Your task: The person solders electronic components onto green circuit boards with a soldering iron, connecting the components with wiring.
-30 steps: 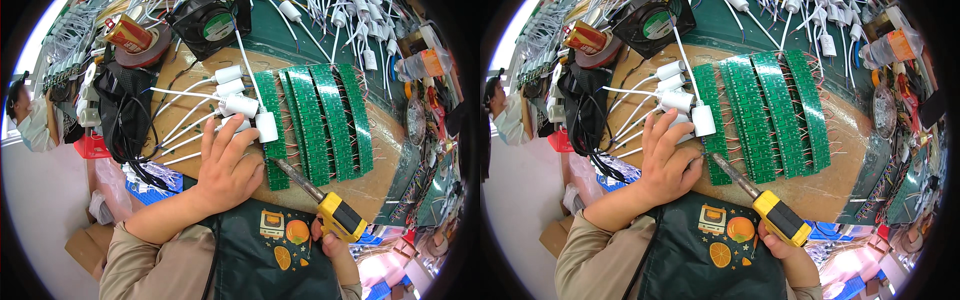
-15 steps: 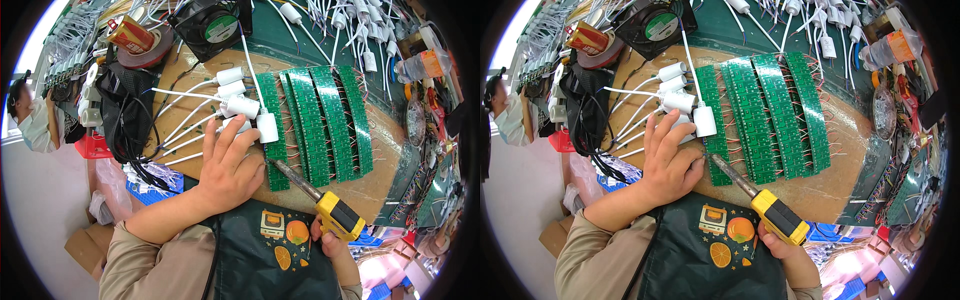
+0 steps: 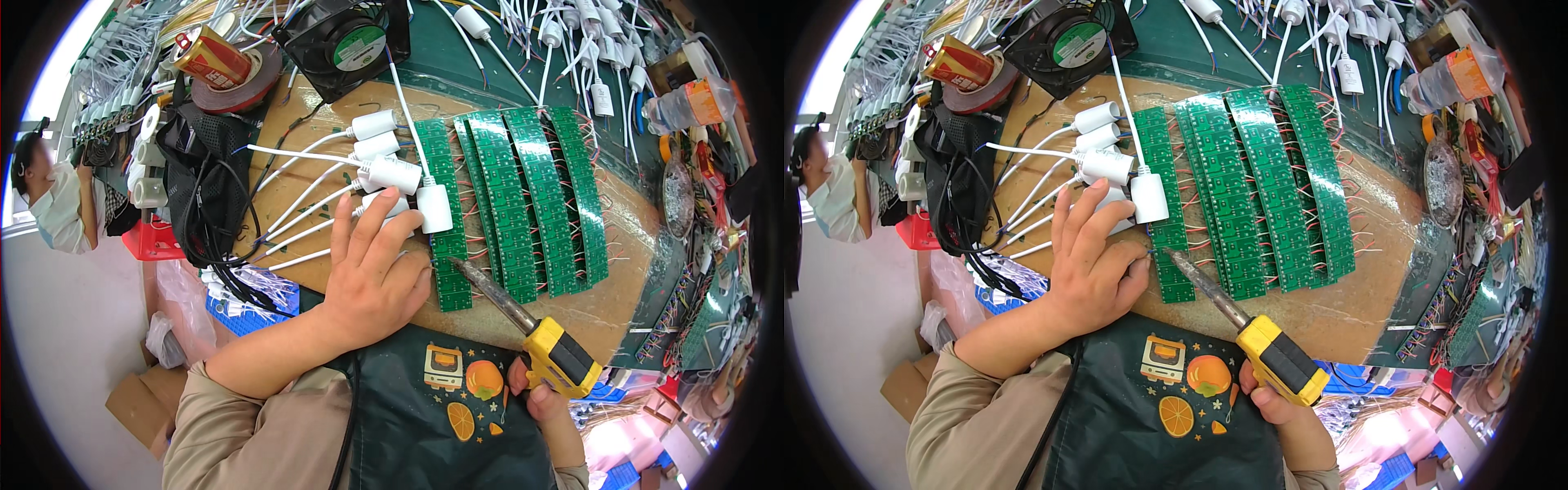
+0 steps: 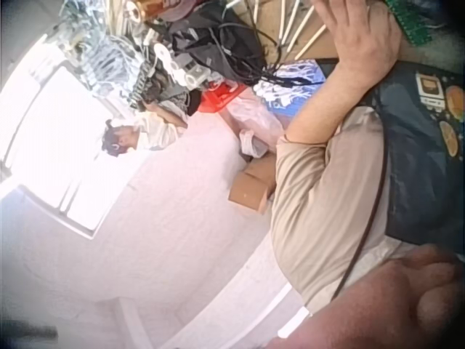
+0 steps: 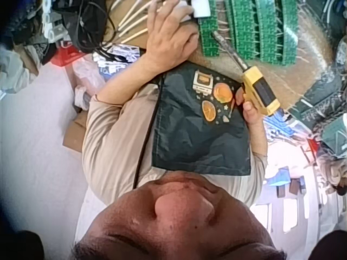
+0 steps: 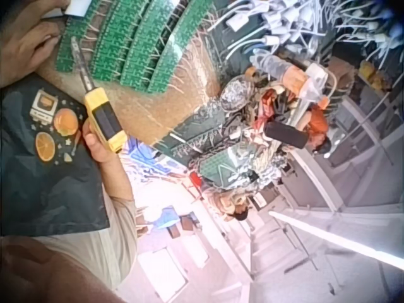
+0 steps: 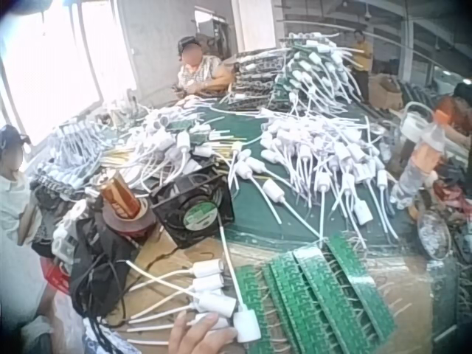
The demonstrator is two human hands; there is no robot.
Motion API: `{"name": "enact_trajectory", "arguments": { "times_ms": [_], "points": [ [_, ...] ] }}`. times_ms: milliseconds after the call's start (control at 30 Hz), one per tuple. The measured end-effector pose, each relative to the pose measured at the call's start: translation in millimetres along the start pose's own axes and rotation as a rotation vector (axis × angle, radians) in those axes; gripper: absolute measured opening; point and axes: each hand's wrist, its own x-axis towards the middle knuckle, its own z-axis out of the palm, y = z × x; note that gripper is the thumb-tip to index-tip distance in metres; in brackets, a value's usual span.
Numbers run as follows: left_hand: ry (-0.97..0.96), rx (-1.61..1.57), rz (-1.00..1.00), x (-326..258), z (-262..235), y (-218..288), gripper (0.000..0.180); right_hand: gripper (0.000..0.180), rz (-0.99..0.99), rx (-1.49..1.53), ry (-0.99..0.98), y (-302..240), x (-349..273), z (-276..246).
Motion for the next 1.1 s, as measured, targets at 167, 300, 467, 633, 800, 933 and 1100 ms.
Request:
{"name": "enact_trajectory", "arguments": {
  "times_ms": [167,300,467,633,800,933,1100],
  "points": [
    [0.001,-0.006,-0.006,-0.4,-0.2,0.1,0.019,0.055,0.009,0.015,-0.003,0.7,0.3,-0.1],
    [-0.031,-0.064,-0.018,1.2,-5.5,2.0,0.018,0.055,0.002,0.017,0.004,3.3,-0.7,-1.9],
    [-0.055,-0.138,-0.010,-0.8,-8.8,0.7,0.014,0.053,-0.006,0.005,0.016,2.6,-0.9,-1.4],
    [-0.043,-0.201,-0.031,-3.9,-5.9,-2.1,0.013,0.047,0.000,-0.006,0.020,1.7,0.0,-0.8],
    [-0.046,-0.163,-0.044,-1.4,-5.7,-0.6,0.017,0.040,0.024,-0.063,-0.015,2.8,-0.9,-4.3],
    [-0.031,-0.120,-0.042,-0.1,-4.2,1.0,0.017,0.039,0.012,-0.097,0.009,-0.7,3.8,0.0],
    [-0.019,-0.108,-0.041,-0.3,-3.4,1.0,0.014,0.037,0.001,-0.115,0.012,-2.5,7.1,1.8]
  ]
}}
